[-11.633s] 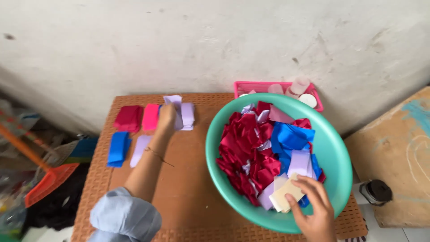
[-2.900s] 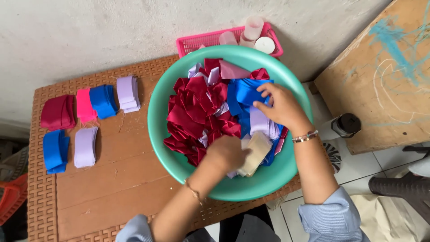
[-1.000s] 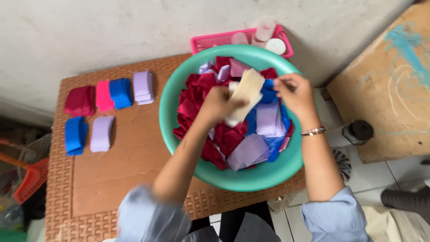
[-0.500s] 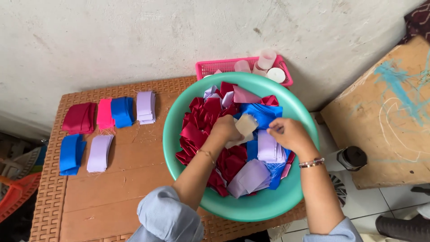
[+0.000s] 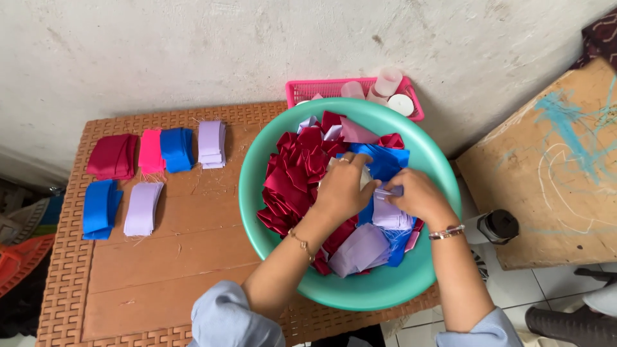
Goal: Sorting small rectangular fabric scraps by color from a large bowl into organized piles on a table.
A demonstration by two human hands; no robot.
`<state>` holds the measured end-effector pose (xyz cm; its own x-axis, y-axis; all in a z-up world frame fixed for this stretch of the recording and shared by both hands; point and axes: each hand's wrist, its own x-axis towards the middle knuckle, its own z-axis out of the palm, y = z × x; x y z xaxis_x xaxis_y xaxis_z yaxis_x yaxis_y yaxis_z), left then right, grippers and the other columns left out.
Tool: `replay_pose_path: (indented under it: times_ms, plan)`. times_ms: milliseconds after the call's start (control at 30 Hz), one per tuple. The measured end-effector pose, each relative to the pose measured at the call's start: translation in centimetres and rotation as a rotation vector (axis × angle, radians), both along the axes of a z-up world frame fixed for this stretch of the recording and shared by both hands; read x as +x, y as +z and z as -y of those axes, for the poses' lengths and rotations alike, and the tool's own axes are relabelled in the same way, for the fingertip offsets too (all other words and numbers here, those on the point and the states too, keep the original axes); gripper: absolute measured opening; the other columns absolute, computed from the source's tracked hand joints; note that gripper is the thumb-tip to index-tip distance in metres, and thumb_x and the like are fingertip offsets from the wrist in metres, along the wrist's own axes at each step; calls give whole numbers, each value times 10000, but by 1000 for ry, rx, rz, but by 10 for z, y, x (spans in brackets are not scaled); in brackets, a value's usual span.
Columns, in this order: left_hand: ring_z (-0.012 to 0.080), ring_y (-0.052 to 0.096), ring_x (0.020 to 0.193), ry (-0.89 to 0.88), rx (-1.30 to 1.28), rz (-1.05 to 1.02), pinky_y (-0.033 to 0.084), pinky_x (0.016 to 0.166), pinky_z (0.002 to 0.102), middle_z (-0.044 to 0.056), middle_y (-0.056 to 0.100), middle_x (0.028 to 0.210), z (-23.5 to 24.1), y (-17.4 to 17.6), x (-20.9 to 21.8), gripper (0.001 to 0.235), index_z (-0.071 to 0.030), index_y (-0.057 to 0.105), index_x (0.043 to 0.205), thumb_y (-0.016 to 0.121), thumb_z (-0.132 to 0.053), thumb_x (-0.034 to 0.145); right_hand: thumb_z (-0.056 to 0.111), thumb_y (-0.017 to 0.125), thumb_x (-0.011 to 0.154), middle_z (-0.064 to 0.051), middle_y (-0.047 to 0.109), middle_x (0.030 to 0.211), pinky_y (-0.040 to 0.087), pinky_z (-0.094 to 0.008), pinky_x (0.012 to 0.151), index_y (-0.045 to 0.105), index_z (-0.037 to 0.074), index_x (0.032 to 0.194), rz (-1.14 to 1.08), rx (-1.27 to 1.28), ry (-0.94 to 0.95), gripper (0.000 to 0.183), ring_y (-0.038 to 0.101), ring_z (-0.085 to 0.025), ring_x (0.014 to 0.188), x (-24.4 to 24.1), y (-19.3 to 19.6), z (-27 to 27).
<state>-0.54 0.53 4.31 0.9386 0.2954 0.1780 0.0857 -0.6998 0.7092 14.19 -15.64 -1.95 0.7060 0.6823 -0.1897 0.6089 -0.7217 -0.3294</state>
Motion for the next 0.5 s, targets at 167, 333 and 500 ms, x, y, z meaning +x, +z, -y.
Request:
replay_pose_path:
  times_ms: [167,333,500]
  plan:
    - [392,703,1058,38,-387,71,616,794,454,239,688,1137,-4,-36,10,405,24,648,1215,705,-243,916,110,791,816,-82,680,1002,556,-372,837,718,92,1109,-224,486,-32,302,659,-232,905,-16,21,-1]
    - [411,665,1146,110,-899,45,569,887,500,287,681,1199,-8,-46,22,624,63,632,1277,717,-430,904,-25,831,788,-38,607,897,569,-243,738,526,52,1310,-546,921,-51,610,641,-100,780,-14,25,-7]
    - [346,735,918,60,-881,83,612,725,421,230,745,993,-10,-68,32,251,-7,760,1067,742,-193,901,-42,793,818,-67,718,825,587,-225,725,384,73,1449,-532,912,35,762,678,-85,735,-30,35,-9]
